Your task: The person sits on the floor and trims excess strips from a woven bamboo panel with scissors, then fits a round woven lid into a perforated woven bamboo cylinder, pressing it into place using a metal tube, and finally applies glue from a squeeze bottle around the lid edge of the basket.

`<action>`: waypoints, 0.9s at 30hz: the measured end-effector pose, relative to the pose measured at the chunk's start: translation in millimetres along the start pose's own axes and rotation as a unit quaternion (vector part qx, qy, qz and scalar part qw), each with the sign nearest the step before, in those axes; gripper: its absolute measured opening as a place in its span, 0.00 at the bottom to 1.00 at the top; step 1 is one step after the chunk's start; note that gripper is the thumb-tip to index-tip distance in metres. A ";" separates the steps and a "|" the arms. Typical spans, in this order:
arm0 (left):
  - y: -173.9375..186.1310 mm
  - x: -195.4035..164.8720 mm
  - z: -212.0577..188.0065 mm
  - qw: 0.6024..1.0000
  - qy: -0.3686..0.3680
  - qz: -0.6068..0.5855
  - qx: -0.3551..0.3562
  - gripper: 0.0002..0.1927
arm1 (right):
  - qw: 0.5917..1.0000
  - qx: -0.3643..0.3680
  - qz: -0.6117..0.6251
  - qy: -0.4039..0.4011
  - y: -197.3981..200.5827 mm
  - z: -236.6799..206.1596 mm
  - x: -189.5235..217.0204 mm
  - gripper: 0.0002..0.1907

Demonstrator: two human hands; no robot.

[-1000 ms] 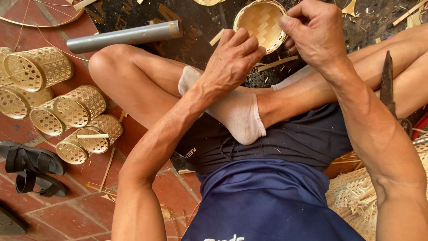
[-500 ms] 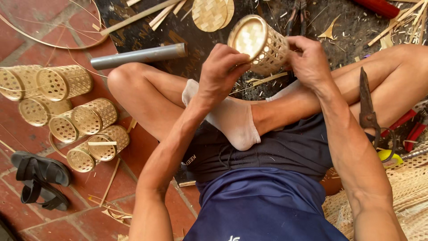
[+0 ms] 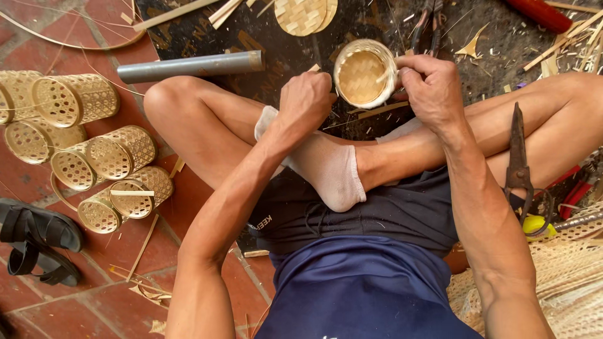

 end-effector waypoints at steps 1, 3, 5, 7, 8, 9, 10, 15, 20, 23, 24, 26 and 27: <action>-0.2 -1.0 -5.3 1.000 -0.002 0.005 0.002 0.11 | 0.999 -0.014 -0.039 0.034 2.3 -3.1 -0.2 0.10; 3.9 -2.9 -17.5 1.000 -0.006 0.013 0.008 0.09 | 0.993 -0.030 -0.091 0.072 6.8 -12.5 -3.6 0.09; 19.4 -9.4 -31.2 0.998 -0.017 -0.052 -0.043 0.10 | 0.989 -0.043 -0.120 0.079 13.1 -24.3 -0.5 0.08; 35.9 -16.4 -42.8 0.988 -0.029 -0.127 -0.084 0.12 | 0.950 -0.075 -0.230 0.197 17.3 -40.8 26.8 0.07; 42.1 -20.6 -49.2 0.980 -0.033 -0.170 -0.094 0.12 | 0.922 -0.086 -0.282 0.252 16.5 -49.5 41.1 0.06; 47.0 -24.6 -54.4 0.971 -0.036 -0.212 -0.104 0.12 | 0.907 -0.033 -0.318 0.275 7.9 -53.9 49.1 0.08; 47.9 -30.9 -55.0 0.972 -0.054 -0.208 -0.091 0.14 | 0.885 0.017 -0.352 0.304 -2.1 -58.4 56.7 0.11; 37.0 -54.3 -51.9 0.981 -0.141 -0.124 -0.058 0.24 | 0.764 0.265 -0.503 0.304 -53.0 -56.3 49.6 0.39; 24.3 -58.4 -51.7 0.981 -0.179 0.008 -0.076 0.24 | 0.695 0.369 -0.583 0.204 -73.6 -30.9 13.6 0.60; 23.8 -59.5 -54.3 0.978 -0.190 0.015 -0.080 0.25 | 0.666 0.348 -0.612 0.247 -78.9 -24.1 13.7 0.67; 24.1 -60.3 -55.4 0.978 -0.194 0.016 -0.081 0.25 | 0.673 0.361 -0.600 0.237 -79.4 -23.5 12.7 0.67; 23.9 -60.7 -56.7 0.978 -0.193 0.025 -0.078 0.26 | 0.687 0.380 -0.581 0.215 -78.8 -22.9 12.1 0.66; 23.6 -61.1 -57.1 0.977 -0.196 0.031 -0.077 0.26 | 0.676 0.398 -0.590 0.190 -77.7 -23.4 8.4 0.66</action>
Point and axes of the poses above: each hand's wrist, its own z-axis towards the middle knuckle, its own y-axis out of the back of the hand, x = y × z, the point moved 7 cm from there along z, towards the middle knuckle, and after that the axes turned 1 degree about x, right-handed, at the moved point
